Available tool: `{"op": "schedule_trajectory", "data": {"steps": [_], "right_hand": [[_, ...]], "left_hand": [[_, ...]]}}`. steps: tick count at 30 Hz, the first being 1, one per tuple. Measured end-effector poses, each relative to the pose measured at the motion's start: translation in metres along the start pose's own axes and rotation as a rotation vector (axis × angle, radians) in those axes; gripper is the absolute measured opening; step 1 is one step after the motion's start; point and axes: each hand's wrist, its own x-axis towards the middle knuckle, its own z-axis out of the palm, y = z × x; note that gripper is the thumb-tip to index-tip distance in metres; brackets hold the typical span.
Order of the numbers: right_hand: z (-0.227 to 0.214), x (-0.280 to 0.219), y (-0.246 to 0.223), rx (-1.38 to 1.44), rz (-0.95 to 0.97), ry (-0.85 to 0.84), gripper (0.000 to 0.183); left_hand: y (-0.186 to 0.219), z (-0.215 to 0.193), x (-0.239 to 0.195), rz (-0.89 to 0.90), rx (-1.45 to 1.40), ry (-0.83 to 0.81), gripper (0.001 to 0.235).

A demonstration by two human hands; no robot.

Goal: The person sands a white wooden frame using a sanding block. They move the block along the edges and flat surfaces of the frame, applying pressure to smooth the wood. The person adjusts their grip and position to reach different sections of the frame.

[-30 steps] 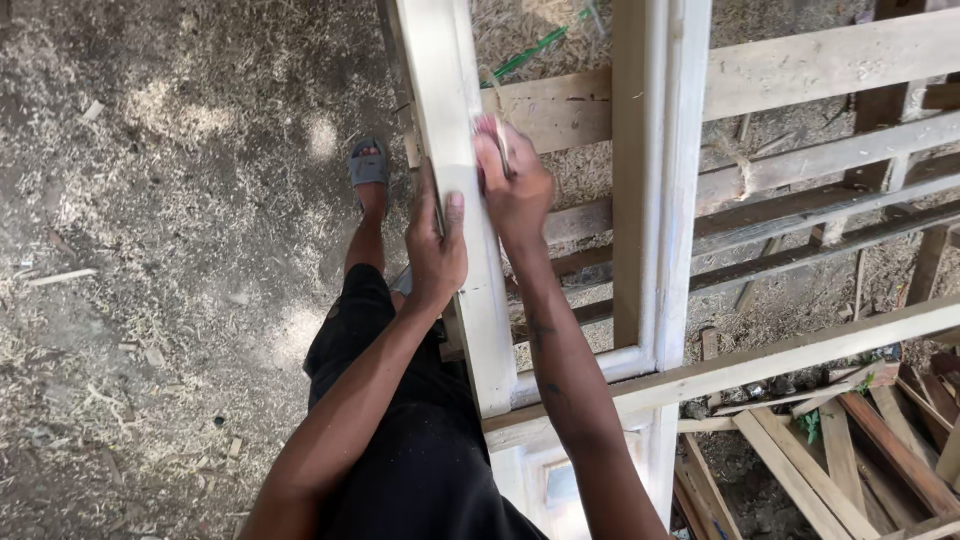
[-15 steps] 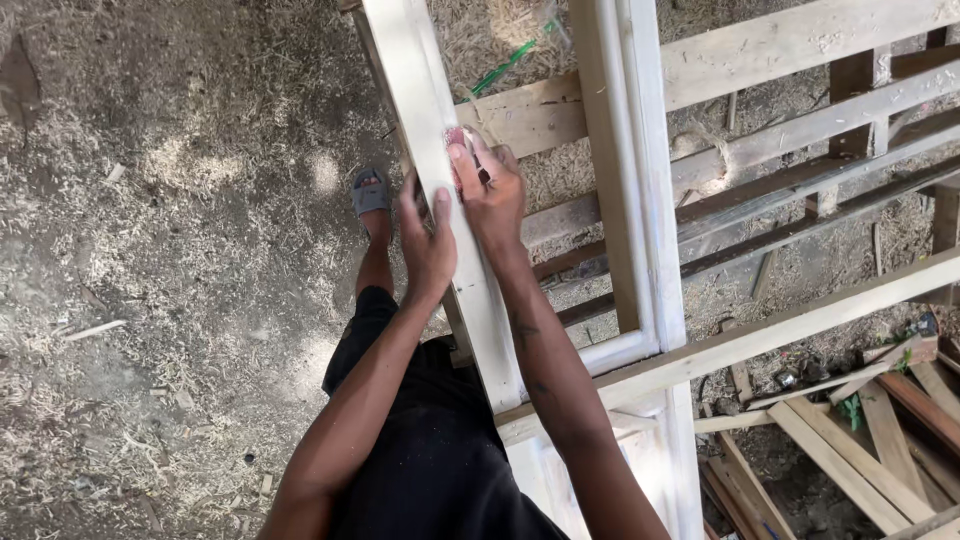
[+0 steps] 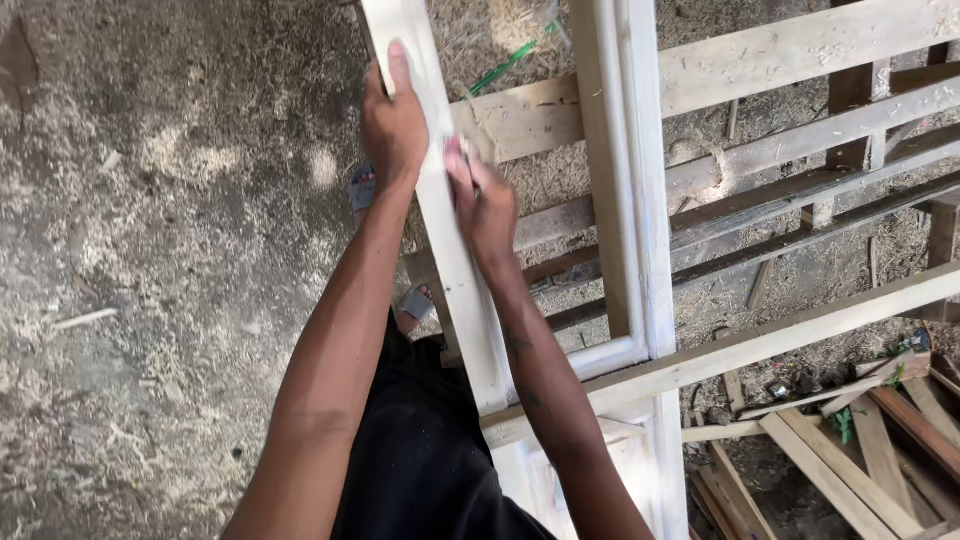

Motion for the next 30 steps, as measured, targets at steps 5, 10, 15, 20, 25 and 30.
{"op": "schedule_trajectory", "data": {"steps": [5,10,15,20,25,30], "right_hand": [[-0.005,-0.04,0.012,-0.025,-0.335,0.228,0.029],[0.013,0.023,-0.014,0.128,-0.219,0.143,0.032],[-0.003,-0.022,0.002,0.031,-0.182,0.124,0.037],[0.001,-0.019,0.008,-0.136,-0.158,0.159,0.033],[0.027,0.023,0.017,0.112,-0.152,0.136,0.023],[0.019,-0.072,0.041,-0.015,0.026,0.088,0.025]], "left_hand": [[-0.008,0.003,0.0,-0.082,0.007,-0.027,0.072],[-0.008,0.0,0.003,-0.042,-0.03,-0.021,0.072],[-0.001,0.0,-0.001,0.04,-0.02,0.03,0.071],[-0.008,0.003,-0.001,0.039,-0.02,0.057,0.067],[-0.084,0.034,0.04,0.039,-0.079,0.056,0.05],[-0.162,0.032,0.104,0.777,0.896,0.41,0.022]]}}
